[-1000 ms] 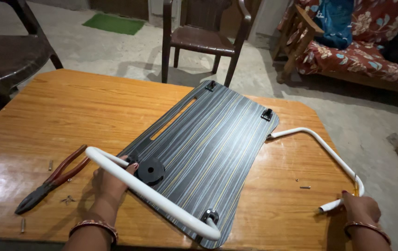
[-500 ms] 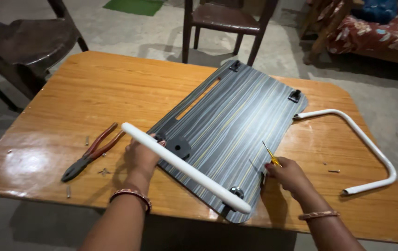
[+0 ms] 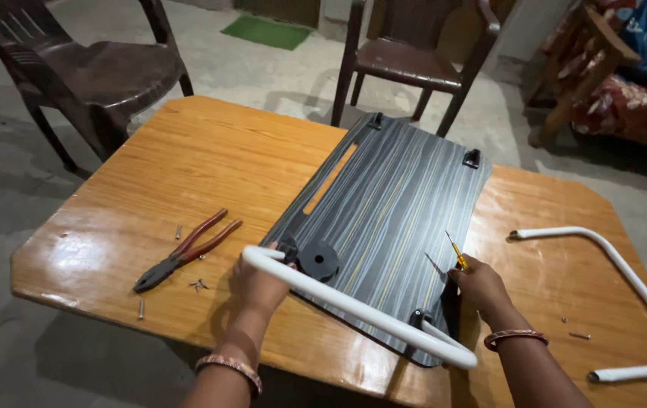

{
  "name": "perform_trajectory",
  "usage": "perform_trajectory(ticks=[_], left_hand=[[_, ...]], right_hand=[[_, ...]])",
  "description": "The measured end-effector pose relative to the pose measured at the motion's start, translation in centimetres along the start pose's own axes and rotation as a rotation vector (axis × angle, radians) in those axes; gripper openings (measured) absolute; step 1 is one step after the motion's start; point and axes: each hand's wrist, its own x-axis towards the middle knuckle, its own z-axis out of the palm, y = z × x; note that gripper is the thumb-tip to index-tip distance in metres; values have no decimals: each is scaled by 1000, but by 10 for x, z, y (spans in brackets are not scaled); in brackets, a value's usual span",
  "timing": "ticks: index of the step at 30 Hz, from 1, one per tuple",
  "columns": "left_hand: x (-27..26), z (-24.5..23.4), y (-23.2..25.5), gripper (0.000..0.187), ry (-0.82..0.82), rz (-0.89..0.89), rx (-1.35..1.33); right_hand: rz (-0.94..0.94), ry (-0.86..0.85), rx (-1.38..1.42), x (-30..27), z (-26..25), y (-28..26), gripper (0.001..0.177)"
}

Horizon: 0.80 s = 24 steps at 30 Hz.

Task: The person assembles a small table by attaching a white metal frame to a striped tabletop using a screwdriver. They position the frame, insert screws, and tighten them at each corner to secure the legs to the tabletop.

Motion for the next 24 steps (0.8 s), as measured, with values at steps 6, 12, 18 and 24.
perform_trajectory(ticks=[6,12,18,24], left_hand=[[-36,-20,2,51,-65,7,-50],[-71,-43,27,54,-130,61,-60],[-84,-73,44,41,-265,52,31],[-91,-91,58,37,-413,-69,81]], right_hand=[[76,-77,332,-10,-18,11,47],[15,-117,453,-104,-63,29,51],[88,-85,464,-163,-50,8,36],[157,29,613,-164,-48,-28,34]])
